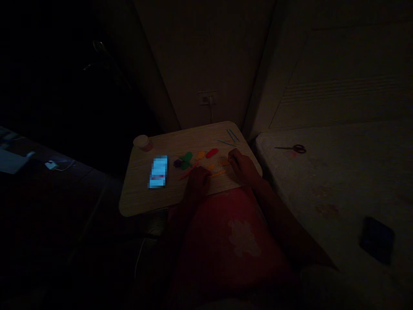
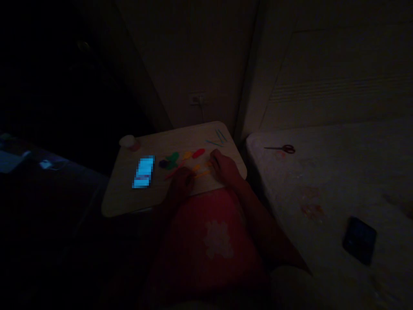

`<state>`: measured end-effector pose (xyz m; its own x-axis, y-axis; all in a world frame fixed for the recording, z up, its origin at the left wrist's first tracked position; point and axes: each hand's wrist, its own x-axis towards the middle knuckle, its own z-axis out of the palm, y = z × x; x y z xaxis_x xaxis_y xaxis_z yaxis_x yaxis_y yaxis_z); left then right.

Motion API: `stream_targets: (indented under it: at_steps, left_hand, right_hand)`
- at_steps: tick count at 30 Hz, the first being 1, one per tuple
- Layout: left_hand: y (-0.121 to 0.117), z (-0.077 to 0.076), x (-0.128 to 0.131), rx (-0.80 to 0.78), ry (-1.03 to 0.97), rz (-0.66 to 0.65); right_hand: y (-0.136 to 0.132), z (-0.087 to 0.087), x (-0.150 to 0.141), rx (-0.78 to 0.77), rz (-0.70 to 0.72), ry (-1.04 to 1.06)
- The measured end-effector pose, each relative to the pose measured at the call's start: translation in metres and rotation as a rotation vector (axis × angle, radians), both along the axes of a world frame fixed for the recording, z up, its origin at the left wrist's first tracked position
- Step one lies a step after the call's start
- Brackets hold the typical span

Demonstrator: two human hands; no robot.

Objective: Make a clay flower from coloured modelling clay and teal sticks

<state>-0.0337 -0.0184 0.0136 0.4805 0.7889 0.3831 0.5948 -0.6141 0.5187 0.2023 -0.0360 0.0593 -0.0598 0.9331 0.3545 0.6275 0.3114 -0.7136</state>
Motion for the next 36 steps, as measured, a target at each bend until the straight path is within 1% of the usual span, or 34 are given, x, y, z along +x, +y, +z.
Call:
stream_targets:
  at_steps: [2,4,7,11,14,19,24,29,32,36]
  left_hand:
    - [0.0,0.0,0.0,0.002,-0.004,0.0]
    - [0.0,-0.001,0.0,0.007,-0.008,-0.001]
    - [0.0,-0.002,0.001,-0.003,-0.008,0.007]
    - [0.0,-0.001,0.002,-0.006,-0.017,-0.004]
    - [0.0,0.001,0.002,-0.008,-0.015,-0.014]
    - [0.003,0.001,0.002,-0.016,-0.028,-0.027]
    - [0.005,-0.001,0.003,-0.012,-0.01,-0.012]
    - [0.004,0.002,0.003,-0.012,-0.022,-0.034]
    - [0.002,0.002,0.002,-0.016,-0.008,-0.031]
    - [0.002,0.002,0.001,-0.014,-0.001,-0.034]
  right_hand:
    - [-0.002,0.0,-0.006,-0.033,0.091,-0.204]
    - [-0.004,-0.001,-0.01,-0.074,0.139,-0.324]
    - [-0.004,-0.002,-0.014,-0.128,0.132,-0.412]
    - [-0.001,-0.005,-0.016,-0.141,0.127,-0.48]
    - [0.001,-0.007,-0.018,-0.144,0.12,-0.505]
    - [0.002,-0.008,-0.02,-0.147,0.122,-0.489]
    - [0.003,-0.011,-0.018,-0.147,0.115,-0.469]
    - [-0.003,-0.014,-0.016,-0.091,0.151,-0.407]
    - [-0.011,-0.016,-0.018,-0.068,0.189,-0.449]
    - [-0.018,-0.023,-0.021,-0.062,0.189,-0.527]
